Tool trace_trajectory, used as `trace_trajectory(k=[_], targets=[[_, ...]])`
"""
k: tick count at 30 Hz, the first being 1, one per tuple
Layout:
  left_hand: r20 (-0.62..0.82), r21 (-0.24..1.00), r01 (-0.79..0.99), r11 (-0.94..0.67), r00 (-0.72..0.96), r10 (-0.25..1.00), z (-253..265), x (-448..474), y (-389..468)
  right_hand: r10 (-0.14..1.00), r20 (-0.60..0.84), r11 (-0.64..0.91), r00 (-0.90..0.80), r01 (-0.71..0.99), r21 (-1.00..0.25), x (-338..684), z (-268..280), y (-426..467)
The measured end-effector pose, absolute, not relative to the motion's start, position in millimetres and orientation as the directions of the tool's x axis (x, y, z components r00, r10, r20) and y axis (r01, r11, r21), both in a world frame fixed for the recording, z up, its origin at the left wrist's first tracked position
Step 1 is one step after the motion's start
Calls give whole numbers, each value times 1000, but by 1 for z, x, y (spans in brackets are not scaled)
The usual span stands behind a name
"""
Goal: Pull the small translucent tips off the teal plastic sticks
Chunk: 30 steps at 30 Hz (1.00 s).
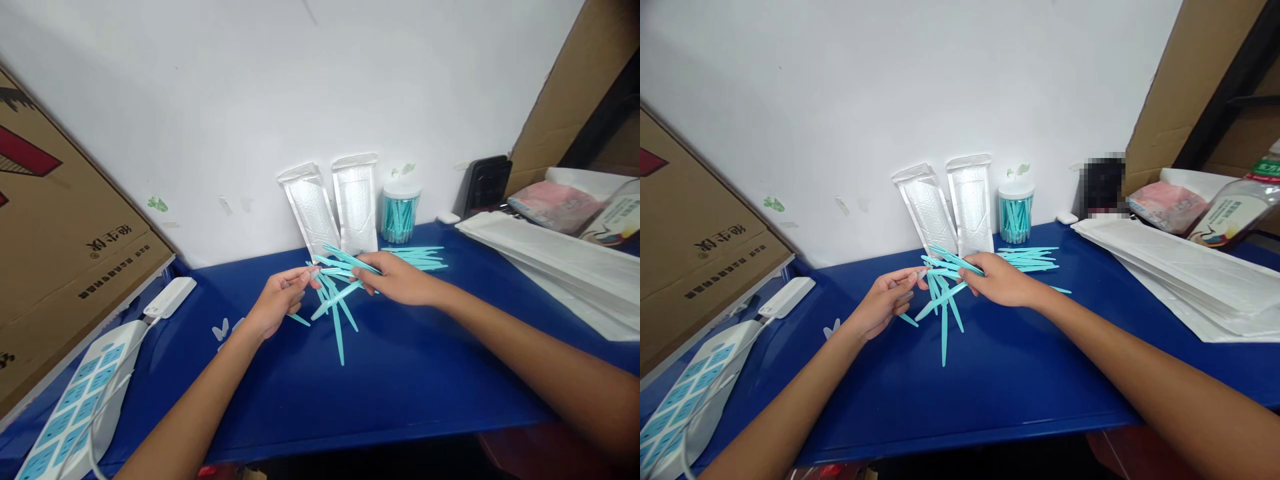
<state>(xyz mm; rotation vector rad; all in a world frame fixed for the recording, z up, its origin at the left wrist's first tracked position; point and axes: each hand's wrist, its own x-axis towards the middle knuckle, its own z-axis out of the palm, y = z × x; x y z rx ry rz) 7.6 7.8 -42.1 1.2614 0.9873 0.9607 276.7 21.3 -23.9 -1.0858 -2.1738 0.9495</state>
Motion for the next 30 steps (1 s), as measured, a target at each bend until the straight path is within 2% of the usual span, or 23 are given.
trace_trajectory(k=[15,30], targets=[[-118,976,-141,168,308,944,-35,7,6,814,162,461,-558,451,-764,276,-26,21],[-123,962,-181,206,386,914,-36,3,7,813,268,528,-517,460,-714,278,-27,22]])
